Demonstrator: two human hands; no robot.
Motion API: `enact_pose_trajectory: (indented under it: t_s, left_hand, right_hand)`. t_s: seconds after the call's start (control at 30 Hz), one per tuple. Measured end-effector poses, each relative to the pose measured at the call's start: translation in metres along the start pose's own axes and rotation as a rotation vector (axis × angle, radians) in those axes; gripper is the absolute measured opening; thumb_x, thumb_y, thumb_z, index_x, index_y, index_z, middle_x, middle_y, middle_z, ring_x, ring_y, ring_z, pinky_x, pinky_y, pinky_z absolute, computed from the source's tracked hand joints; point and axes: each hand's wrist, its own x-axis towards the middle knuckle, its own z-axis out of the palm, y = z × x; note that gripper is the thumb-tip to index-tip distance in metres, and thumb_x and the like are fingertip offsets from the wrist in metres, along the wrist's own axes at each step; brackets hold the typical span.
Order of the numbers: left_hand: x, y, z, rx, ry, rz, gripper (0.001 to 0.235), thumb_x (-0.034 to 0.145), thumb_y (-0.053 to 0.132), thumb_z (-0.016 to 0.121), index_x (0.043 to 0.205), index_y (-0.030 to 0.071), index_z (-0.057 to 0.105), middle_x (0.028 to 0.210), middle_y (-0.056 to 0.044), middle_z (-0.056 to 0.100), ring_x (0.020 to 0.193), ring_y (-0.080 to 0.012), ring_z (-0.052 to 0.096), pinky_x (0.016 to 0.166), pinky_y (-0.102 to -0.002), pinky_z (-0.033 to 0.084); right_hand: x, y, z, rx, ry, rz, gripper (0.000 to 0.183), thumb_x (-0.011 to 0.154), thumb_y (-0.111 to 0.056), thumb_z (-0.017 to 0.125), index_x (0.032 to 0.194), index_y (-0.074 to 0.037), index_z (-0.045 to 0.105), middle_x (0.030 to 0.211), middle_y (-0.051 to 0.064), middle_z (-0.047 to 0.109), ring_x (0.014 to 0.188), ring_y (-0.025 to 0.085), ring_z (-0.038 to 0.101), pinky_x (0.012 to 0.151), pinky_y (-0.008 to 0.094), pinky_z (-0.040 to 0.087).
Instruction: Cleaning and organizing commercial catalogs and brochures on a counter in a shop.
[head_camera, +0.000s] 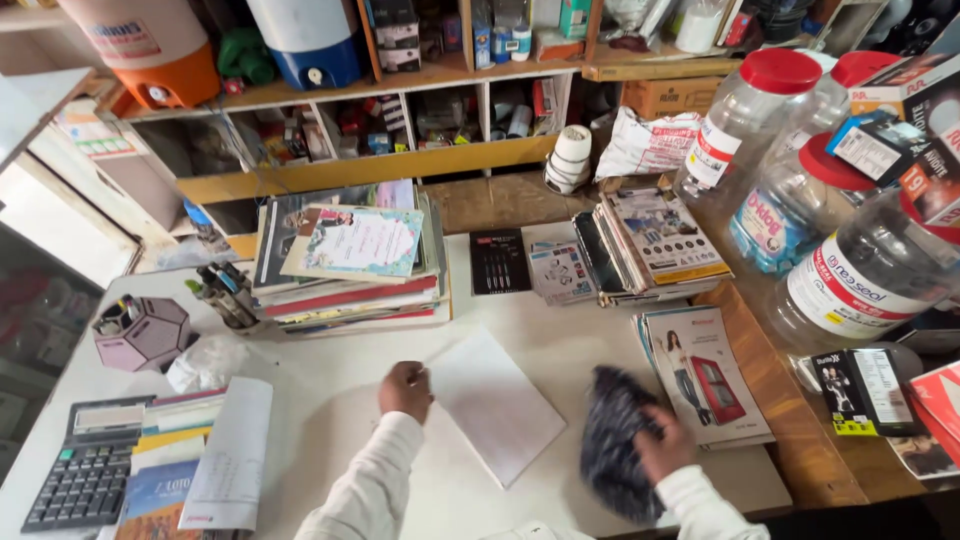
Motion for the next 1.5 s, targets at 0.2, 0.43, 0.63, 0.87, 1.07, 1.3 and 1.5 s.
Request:
enact_pose_trajectory:
  t_s: [0.2, 0.43, 0.63, 0.87, 1.07, 1.3, 1.5]
  left_hand:
    - [-0.085, 0.066, -0.023, 0.781, -0.317, 0.375, 0.063, 0.082, 0.033, 0.081, 0.137, 0.012, 0.059, 0.156, -0.012, 0.040, 0.143, -0.0379, 0.034, 0.109, -0.050, 0.039]
    - [-0.083, 0.099, -0.028, 0.951, -0.495, 0.328, 0.069, 0.081, 0.039, 0.081, 0.141, 0.017, 0.057, 0.159, -0.008, 0.033, 0.150, -0.0329, 0.026, 0.117, -0.047, 0.033]
    - [-0.085, 0.103, -0.032, 1.017, -0.558, 0.301, 0.054, 0.084, 0.036, 0.076, 0.133, 0.018, 0.063, 0.157, -0.002, 0.039, 0.149, -0.0257, 0.033, 0.117, -0.047, 0.037]
    - [-0.060, 0.075, -0.024, 1.059, -0.524, 0.373, 0.049, 0.086, 0.012, 0.060, 0.135, 0.022, 0.064, 0.151, -0.004, 0.042, 0.142, -0.0278, 0.036, 0.109, -0.055, 0.038]
    - [-0.065, 0.095, -0.030, 1.057, -0.594, 0.325, 0.039, 0.091, 0.013, 0.060, 0.129, 0.021, 0.069, 0.147, -0.003, 0.050, 0.138, -0.0291, 0.044, 0.108, -0.048, 0.045]
    - [-0.064, 0.072, -0.027, 1.011, -0.573, 0.370, 0.054, 0.082, 0.040, 0.081, 0.127, 0.014, 0.068, 0.155, -0.004, 0.042, 0.145, -0.0318, 0.035, 0.113, -0.045, 0.041]
    - [-0.084, 0.091, -0.051, 1.036, -0.587, 0.276, 0.061, 0.081, 0.038, 0.082, 0.136, 0.019, 0.063, 0.166, -0.006, 0.026, 0.153, -0.0330, 0.018, 0.119, -0.050, 0.030]
  right_hand:
    - [0.005, -0.098, -0.005, 0.402, -0.200, 0.246, 0.049, 0.080, -0.006, 0.061, 0.129, -0.005, 0.066, 0.112, 0.020, 0.070, 0.082, 0.030, 0.060, 0.072, 0.043, 0.053]
    - [-0.035, -0.166, 0.067, -0.372, -0.697, -0.816, 0.055, 0.077, -0.013, 0.071, 0.131, -0.011, 0.061, 0.122, 0.020, 0.065, 0.112, 0.041, 0.060, 0.101, 0.049, 0.044]
    - [-0.026, -0.155, 0.124, -0.317, -0.299, -0.776, 0.054, 0.073, -0.012, 0.069, 0.125, -0.003, 0.063, 0.136, 0.026, 0.061, 0.117, 0.046, 0.059, 0.096, 0.050, 0.047]
    - [-0.039, -0.151, 0.046, -0.383, -1.206, -0.589, 0.020, 0.093, -0.023, 0.066, 0.109, -0.015, 0.074, 0.102, 0.015, 0.075, 0.097, 0.039, 0.069, 0.083, 0.049, 0.054]
    - [-0.009, -0.134, 0.091, -0.104, -0.496, -0.483, 0.031, 0.080, -0.005, 0.061, 0.109, -0.004, 0.072, 0.107, 0.019, 0.075, 0.099, 0.033, 0.072, 0.088, 0.042, 0.057]
    - [-0.019, -0.146, 0.095, -0.456, -1.036, -0.617, 0.053, 0.086, -0.014, 0.062, 0.138, -0.010, 0.061, 0.133, 0.018, 0.063, 0.124, 0.038, 0.058, 0.109, 0.047, 0.047]
    - [-0.026, -0.239, 0.081, -0.301, -0.858, -1.206, 0.049, 0.067, -0.013, 0.068, 0.115, -0.006, 0.068, 0.129, 0.019, 0.067, 0.125, 0.043, 0.061, 0.106, 0.063, 0.041]
